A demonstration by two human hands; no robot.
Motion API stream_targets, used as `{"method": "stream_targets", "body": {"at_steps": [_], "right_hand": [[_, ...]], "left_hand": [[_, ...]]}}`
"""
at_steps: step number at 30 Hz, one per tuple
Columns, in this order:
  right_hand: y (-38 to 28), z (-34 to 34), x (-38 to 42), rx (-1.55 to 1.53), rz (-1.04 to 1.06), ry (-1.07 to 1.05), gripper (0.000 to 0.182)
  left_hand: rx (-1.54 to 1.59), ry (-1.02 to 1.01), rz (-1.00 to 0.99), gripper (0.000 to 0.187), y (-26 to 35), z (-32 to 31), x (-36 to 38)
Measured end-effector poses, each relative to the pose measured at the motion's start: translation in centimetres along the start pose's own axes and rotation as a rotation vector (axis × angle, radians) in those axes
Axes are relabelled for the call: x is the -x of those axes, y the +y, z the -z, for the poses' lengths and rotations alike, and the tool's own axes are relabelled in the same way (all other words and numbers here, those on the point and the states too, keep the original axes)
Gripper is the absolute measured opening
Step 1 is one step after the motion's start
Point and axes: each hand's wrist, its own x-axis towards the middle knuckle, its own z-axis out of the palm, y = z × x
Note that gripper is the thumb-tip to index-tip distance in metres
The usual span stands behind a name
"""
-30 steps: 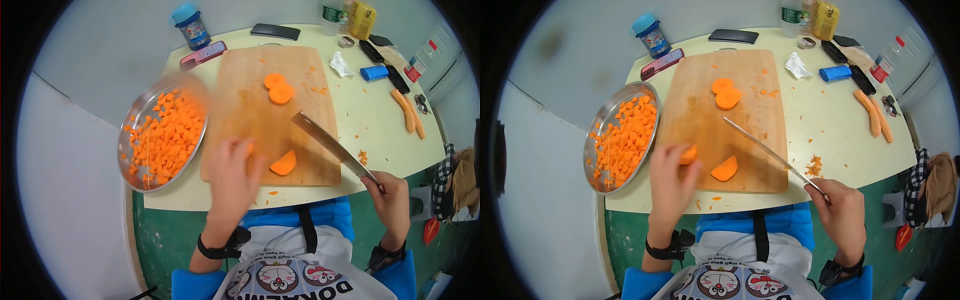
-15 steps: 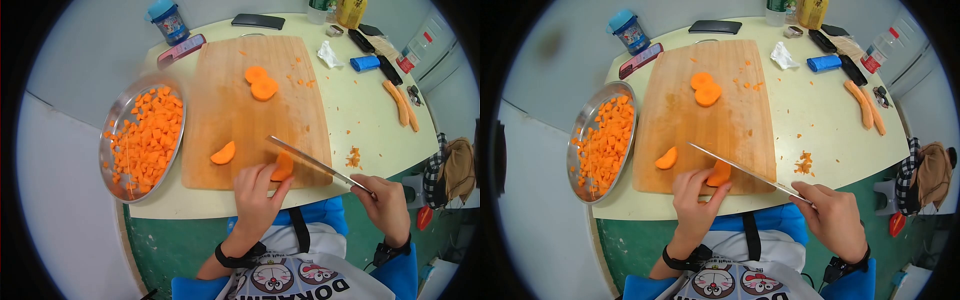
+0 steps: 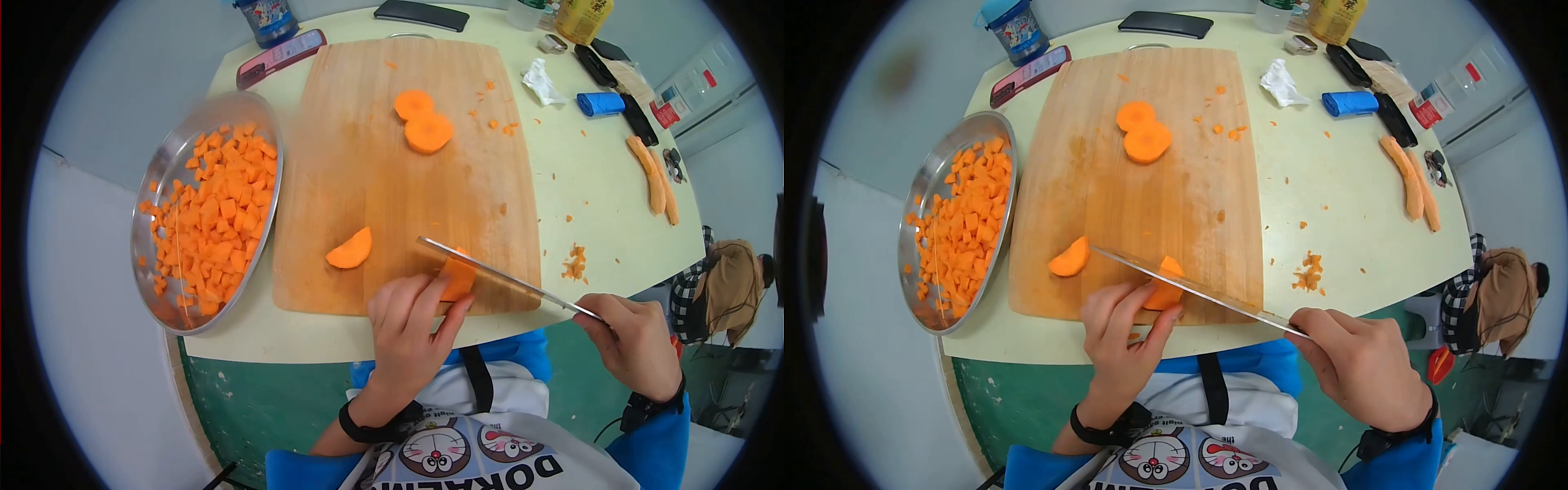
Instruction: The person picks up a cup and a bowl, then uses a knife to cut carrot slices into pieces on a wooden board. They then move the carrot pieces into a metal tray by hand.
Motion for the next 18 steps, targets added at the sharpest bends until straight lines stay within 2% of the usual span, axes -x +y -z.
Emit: {"method": "stream_targets", "body": {"at_steps": [18], "right_hand": [[-0.61, 0.53, -0.52, 0.036, -0.065, -0.086, 0.01]], "left_hand": [[0.001, -0.058, 0.037, 0.04, 0.05, 0.41, -0.25]]}}
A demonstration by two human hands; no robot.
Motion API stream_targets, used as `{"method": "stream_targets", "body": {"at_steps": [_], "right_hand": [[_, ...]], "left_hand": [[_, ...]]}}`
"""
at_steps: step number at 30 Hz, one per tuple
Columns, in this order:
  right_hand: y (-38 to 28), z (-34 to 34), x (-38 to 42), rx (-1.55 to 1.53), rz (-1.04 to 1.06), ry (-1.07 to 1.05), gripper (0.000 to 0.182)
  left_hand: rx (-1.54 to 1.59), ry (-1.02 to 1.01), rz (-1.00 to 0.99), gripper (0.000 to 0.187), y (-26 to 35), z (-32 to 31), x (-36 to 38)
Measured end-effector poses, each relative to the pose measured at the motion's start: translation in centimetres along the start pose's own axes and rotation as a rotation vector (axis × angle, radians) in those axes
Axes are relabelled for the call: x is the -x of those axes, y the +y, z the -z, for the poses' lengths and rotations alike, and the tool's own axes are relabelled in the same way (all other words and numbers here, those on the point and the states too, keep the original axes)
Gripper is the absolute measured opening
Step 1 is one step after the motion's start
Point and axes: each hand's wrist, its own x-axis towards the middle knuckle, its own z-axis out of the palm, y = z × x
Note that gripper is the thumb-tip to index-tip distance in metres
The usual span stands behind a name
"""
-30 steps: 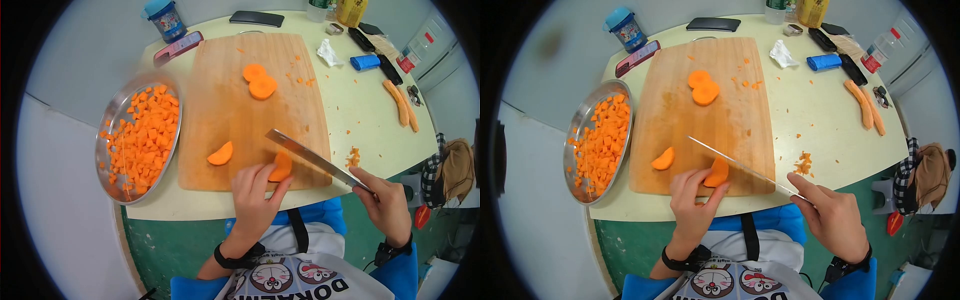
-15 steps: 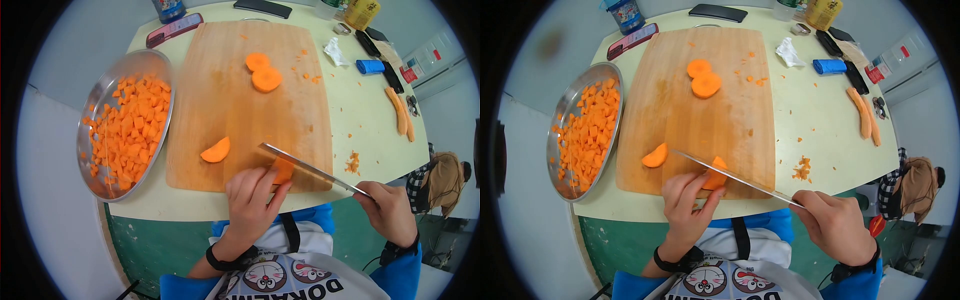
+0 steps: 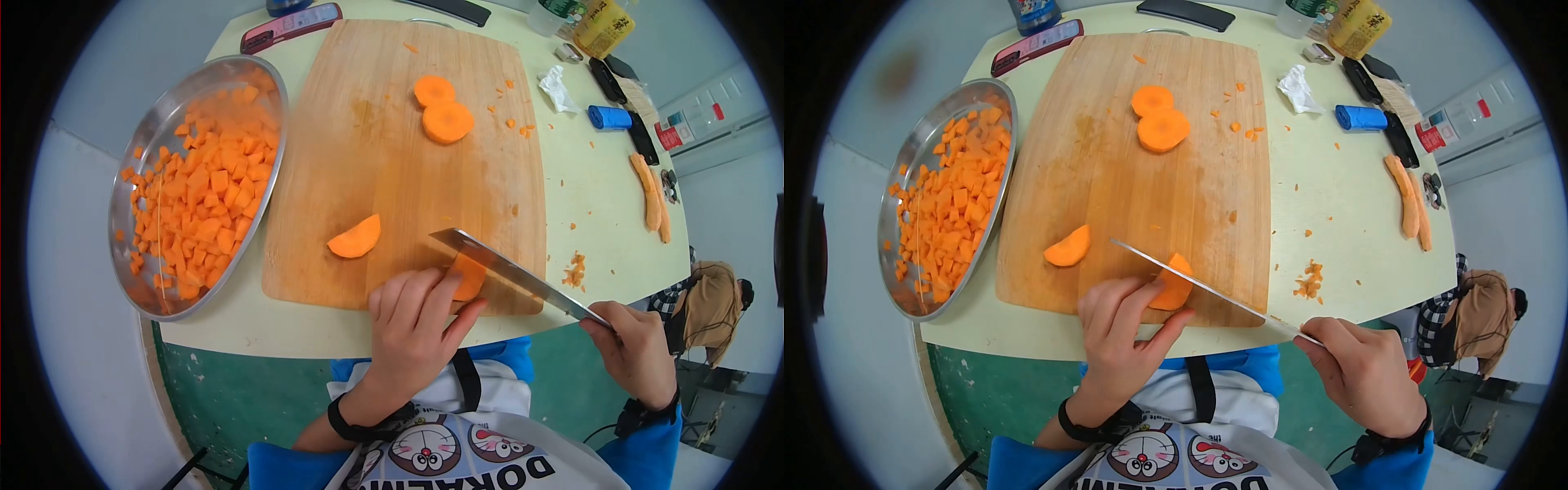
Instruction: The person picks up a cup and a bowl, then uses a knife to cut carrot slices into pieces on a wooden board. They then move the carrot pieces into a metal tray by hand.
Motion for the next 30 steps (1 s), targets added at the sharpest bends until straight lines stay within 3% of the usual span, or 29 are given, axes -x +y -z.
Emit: {"method": "stream_targets", "body": {"at_steps": [14, 30], "right_hand": [[0.67, -0.22, 0.24, 0.028, 0.097, 0.069, 0.013], [0.56, -0.01, 0.43, -0.028, 0.016, 0.069, 0.011]], "left_hand": [[-0.028, 0.025, -0.037, 0.039, -0.03, -0.28, 0.1], [-0.01, 0.007, -0.036, 0.032, 0.01, -0.12, -0.09]]}}
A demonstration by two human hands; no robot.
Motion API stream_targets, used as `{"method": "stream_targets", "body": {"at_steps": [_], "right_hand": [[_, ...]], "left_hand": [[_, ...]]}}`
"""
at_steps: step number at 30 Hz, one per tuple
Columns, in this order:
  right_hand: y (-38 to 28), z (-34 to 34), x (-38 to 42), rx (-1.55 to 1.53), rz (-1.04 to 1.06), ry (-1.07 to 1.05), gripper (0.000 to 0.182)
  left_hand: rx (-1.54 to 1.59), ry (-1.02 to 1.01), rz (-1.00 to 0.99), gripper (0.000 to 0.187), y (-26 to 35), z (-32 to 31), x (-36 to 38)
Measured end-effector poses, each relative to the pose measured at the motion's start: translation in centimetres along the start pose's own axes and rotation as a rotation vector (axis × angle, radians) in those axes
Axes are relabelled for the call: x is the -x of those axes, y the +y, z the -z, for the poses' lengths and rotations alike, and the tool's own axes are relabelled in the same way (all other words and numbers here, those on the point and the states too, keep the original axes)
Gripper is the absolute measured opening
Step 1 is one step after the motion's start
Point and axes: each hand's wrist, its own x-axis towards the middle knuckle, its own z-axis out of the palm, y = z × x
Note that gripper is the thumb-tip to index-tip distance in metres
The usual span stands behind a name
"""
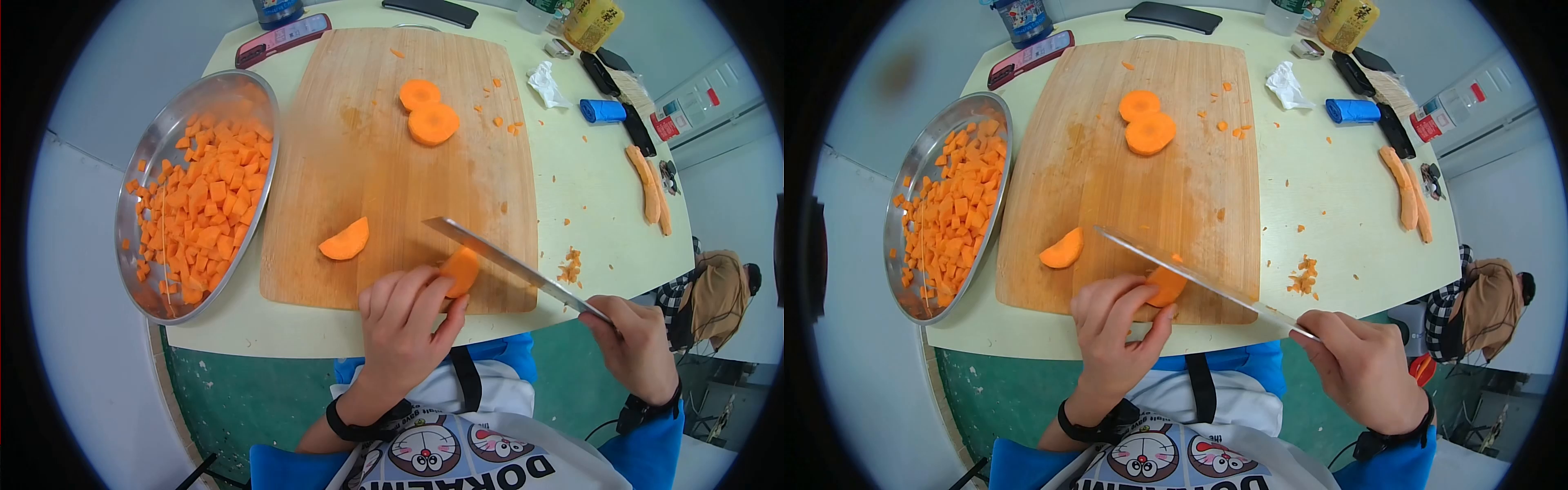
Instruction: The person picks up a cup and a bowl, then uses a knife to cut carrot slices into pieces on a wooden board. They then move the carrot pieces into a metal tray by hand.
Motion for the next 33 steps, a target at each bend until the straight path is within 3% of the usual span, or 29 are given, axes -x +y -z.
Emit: {"method": "stream_targets", "body": {"at_steps": [22, 33], "right_hand": [[0.5, -0.6, 0.3, 0.122, 0.165, -0.057, 0.017], [1.1, -0.2, 0.0, 0.141, 0.226, -0.209, 0.015]], "left_hand": [[-0.017, 0.006, 0.017, 0.036, -0.2, -0.4, 0.5], [-0.04, -0.104, 0.127, 0.021, 0.6, 0.2, -0.5]]}}
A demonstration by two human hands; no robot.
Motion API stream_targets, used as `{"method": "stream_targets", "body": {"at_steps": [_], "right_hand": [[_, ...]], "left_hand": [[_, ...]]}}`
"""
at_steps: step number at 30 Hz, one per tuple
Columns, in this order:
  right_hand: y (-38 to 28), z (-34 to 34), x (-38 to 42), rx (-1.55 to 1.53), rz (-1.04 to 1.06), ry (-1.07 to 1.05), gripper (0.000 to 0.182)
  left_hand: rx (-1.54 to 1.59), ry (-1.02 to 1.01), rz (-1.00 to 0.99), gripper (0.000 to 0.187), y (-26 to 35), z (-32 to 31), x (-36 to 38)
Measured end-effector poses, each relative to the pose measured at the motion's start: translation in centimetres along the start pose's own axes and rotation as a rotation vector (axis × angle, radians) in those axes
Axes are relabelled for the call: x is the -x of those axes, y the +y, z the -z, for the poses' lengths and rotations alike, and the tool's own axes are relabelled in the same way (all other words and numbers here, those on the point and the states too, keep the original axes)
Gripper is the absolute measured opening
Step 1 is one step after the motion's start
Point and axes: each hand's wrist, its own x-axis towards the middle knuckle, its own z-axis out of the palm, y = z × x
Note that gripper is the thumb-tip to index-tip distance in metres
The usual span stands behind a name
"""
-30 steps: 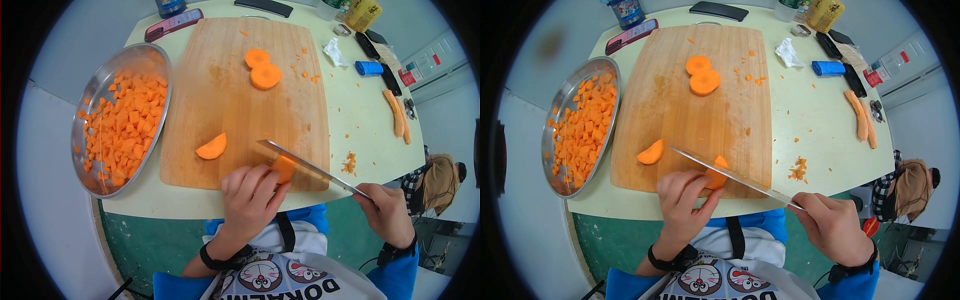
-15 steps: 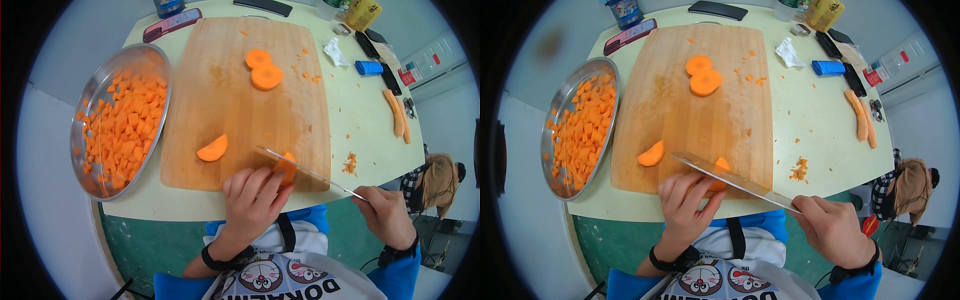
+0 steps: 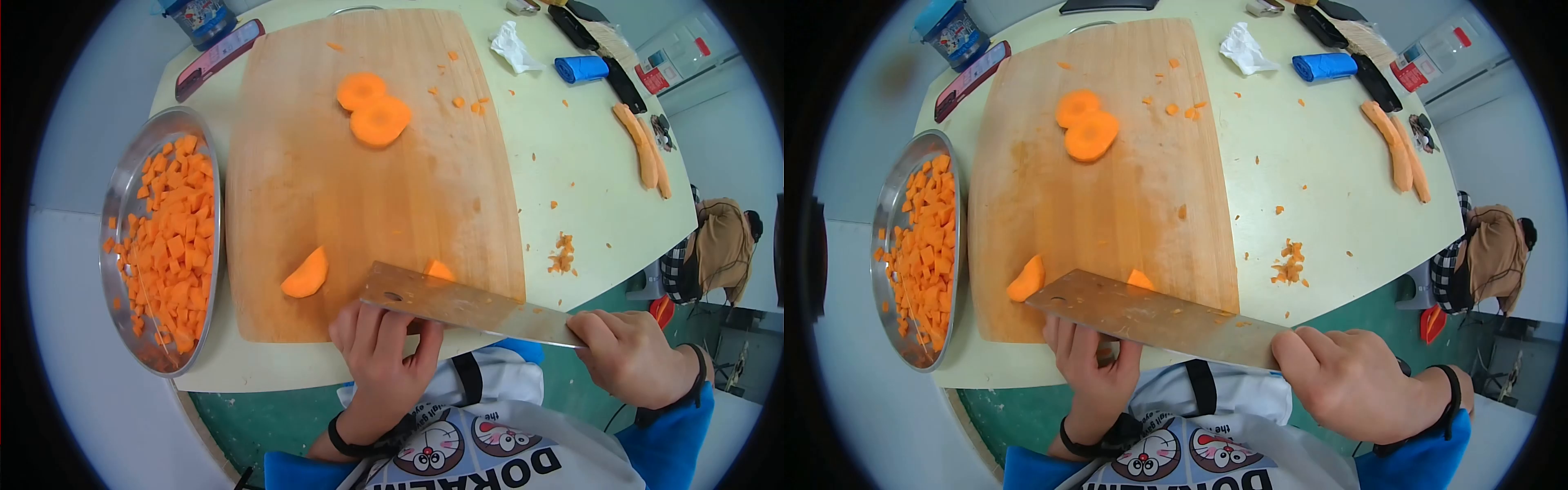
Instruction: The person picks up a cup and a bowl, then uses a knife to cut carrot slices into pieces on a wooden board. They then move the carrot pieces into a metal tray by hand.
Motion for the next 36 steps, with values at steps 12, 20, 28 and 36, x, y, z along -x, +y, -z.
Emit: {"method": "stream_targets", "body": {"at_steps": [12, 20, 28, 36], "right_hand": [[0.5, 0.8, -2.0, 0.007, -0.012, -0.084, 0.016], [0.6, 1.0, -1.7, -0.148, -0.032, 0.084, 0.021], [0.2, 0.7, -0.9, -0.13, 0.003, 0.098, 0.023], [-0.1, 0.6, -0.7, -0.111, 0.022, 0.11, 0.021]], "left_hand": [[0.024, -0.045, 0.051, 0.02, 0.0, 0.1, 0.2], [0.094, 0.058, 0.03, 0.026, -0.5, -0.1, 0.4], [0.114, 0.091, -0.05, 0.022, -0.4, 0.2, 0.2], [0.123, 0.12, -0.034, 0.026, -0.4, 0.1, 0.4]]}}
